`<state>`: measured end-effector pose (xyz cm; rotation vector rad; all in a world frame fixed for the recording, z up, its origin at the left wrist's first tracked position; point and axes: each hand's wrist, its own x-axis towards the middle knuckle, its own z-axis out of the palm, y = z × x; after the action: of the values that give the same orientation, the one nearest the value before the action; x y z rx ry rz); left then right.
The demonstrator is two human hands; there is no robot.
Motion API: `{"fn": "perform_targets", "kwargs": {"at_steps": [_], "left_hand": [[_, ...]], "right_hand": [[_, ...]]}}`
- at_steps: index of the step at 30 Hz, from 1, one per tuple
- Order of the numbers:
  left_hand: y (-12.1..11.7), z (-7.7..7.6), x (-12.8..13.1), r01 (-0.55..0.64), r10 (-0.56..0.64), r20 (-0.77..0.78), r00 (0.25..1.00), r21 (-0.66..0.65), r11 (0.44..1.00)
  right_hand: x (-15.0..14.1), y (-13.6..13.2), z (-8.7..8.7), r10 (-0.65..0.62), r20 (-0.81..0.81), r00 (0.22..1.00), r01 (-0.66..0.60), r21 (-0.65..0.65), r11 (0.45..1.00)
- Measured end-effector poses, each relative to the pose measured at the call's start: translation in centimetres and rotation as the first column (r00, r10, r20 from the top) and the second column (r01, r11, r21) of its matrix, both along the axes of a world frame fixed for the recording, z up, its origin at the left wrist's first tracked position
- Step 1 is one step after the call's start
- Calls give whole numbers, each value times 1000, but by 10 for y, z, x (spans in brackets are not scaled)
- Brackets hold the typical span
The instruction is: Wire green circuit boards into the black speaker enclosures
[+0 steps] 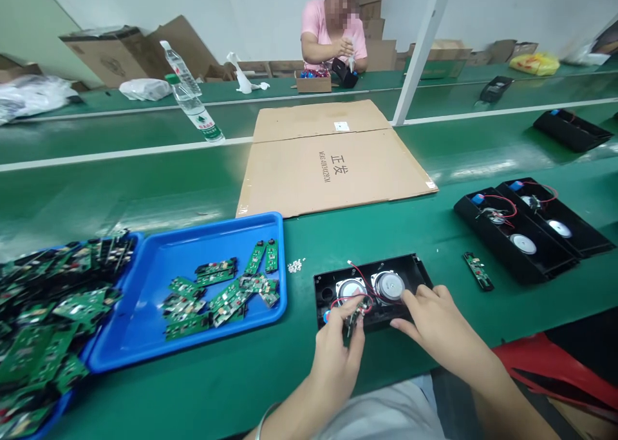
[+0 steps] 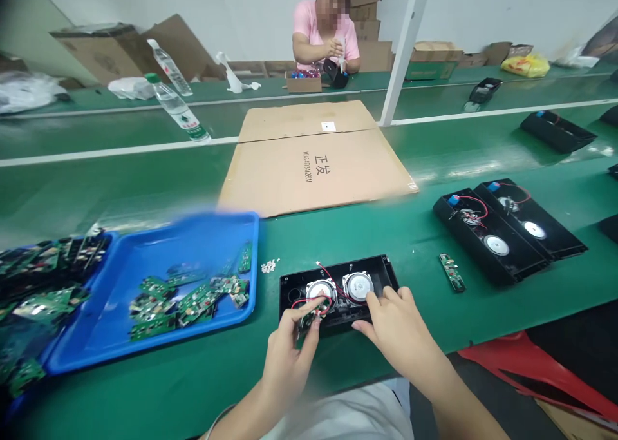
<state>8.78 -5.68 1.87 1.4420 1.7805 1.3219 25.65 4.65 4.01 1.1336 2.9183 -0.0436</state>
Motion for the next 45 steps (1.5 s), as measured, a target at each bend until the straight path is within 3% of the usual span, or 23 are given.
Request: {"fn": "perform_targets", "kwargs": {"at_steps": [3,5,8,11,16,22,27,29,36,42,45], "left_hand": [[1,0,-1,-27,41,-165,985,87,996],[0,0,-5,-55,77,-220,972,105,993],[-5,2,-16,-134,138,-203,970,33,990],[-10,6,-27,-227,219,-80,972,-99,969],[-12,11,-32,-260,321,243,916,-250,933],[-8,12,-28,-162,280,534,798,-258,953],[-8,10,-29,-134,278,573,771,-281,950],[-9,10,-30,-129,278,569,774,-287,949],[-9,12,-28,-121,265,554,789,-283,951],[-8,12,-28,-122,260,538,802,-279,953],[-9,11,-28,-116,252,530,810,-276,954]], "right_hand": [[-1,1,0,-9,-66,998,4,-65,998],[1,0,0,-12,-152,988,-16,-178,984],[0,-4,4,-8,-313,950,-125,-403,907],[-9,-9,9,-33,-504,863,-272,-519,811],[-33,-13,13,-126,-666,735,-340,-524,781],[-52,-15,12,-163,-666,728,-329,-548,769],[-59,-15,8,-340,-529,778,-183,-708,682],[-60,-16,5,-331,-523,786,-158,-687,710],[-61,-20,-9,-117,-645,755,-241,-439,866],[-59,-19,-9,-171,-677,716,-174,-410,895],[-62,-21,-6,-115,-670,733,-194,-368,909]]}}
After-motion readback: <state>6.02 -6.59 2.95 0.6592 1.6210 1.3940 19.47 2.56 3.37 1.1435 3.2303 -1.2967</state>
